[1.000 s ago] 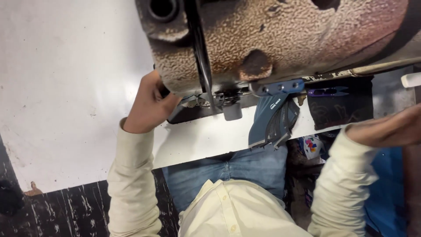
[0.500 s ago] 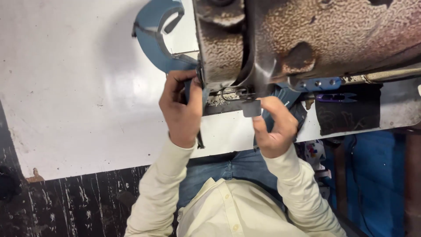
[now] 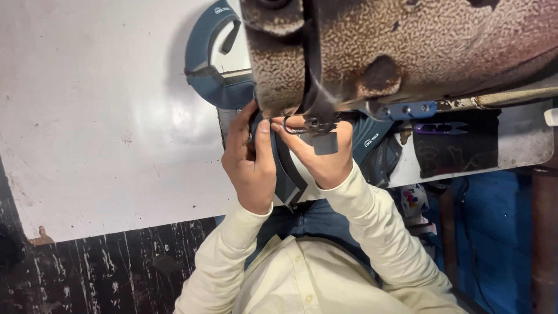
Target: Stitching together various components of a shoe upper using an industrial sewing machine.
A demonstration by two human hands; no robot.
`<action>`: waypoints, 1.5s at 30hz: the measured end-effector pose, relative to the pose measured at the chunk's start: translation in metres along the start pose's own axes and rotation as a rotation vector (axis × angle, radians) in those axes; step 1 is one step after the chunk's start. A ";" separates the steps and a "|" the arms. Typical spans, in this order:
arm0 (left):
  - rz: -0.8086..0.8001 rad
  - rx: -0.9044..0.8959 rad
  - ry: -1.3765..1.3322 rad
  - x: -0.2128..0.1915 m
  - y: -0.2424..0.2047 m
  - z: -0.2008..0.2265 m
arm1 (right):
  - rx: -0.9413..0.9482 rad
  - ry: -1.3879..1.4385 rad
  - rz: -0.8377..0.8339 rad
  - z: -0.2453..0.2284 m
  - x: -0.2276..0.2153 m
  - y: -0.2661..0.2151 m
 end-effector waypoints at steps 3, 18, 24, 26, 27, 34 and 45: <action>-0.011 0.012 0.164 0.000 -0.019 -0.006 | 0.030 0.131 0.008 0.014 0.000 -0.003; -0.149 -0.180 -0.109 0.025 -0.061 -0.014 | -0.008 0.088 -0.049 0.017 -0.035 0.003; -0.181 -0.135 0.017 0.025 -0.036 -0.009 | -0.008 0.089 -0.154 0.047 -0.075 0.000; -0.216 0.056 0.196 0.020 -0.028 -0.005 | -0.205 -0.476 0.027 0.048 -0.103 0.005; -0.218 0.057 0.194 0.020 -0.024 -0.001 | -0.205 -0.479 0.029 0.062 -0.115 0.004; -0.311 -0.072 0.045 0.034 -0.005 0.008 | 0.024 -0.599 -0.074 0.087 -0.166 -0.011; -0.105 -0.126 -0.079 0.012 -0.026 -0.006 | -0.032 -0.124 0.075 0.026 -0.080 -0.106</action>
Point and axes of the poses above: each hand's wrist, its own y-axis towards the middle knuckle, its own x-axis out of the palm, z = x × y, the point moved 6 cm from there along y, towards the middle knuckle, and after that the axes turned 1 degree about -y, right-handed, at the moved point
